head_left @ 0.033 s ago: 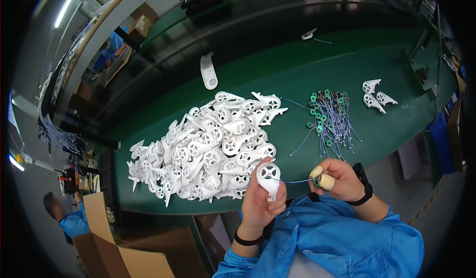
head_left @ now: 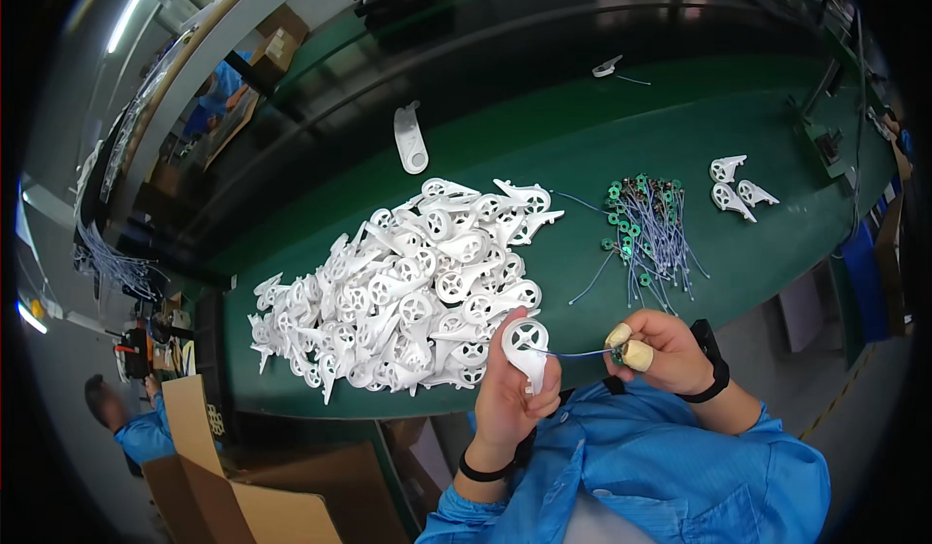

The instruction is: Assembling small electronic components by inserting wired connectors into white plastic housings.

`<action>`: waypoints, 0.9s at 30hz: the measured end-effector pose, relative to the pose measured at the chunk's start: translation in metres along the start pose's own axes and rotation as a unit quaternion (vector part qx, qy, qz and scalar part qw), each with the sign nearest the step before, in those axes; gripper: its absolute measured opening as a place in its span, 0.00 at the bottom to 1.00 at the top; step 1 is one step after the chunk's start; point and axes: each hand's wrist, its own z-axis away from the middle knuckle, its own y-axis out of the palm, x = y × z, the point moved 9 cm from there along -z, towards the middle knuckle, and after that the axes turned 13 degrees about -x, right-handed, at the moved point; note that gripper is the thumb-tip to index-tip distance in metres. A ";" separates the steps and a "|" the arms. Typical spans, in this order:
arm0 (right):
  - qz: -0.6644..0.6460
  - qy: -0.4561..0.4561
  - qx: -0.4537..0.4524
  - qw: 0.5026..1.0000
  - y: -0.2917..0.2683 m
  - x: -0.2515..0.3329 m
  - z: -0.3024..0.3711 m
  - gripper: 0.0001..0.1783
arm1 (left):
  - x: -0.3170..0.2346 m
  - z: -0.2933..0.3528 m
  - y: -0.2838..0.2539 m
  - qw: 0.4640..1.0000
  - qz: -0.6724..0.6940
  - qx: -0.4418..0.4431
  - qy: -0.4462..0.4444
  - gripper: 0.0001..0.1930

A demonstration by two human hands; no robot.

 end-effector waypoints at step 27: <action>0.380 -0.250 -0.154 0.877 0.034 0.017 -0.001 0.13 | 0.009 0.008 0.021 0.894 -0.346 -0.039 0.281 0.35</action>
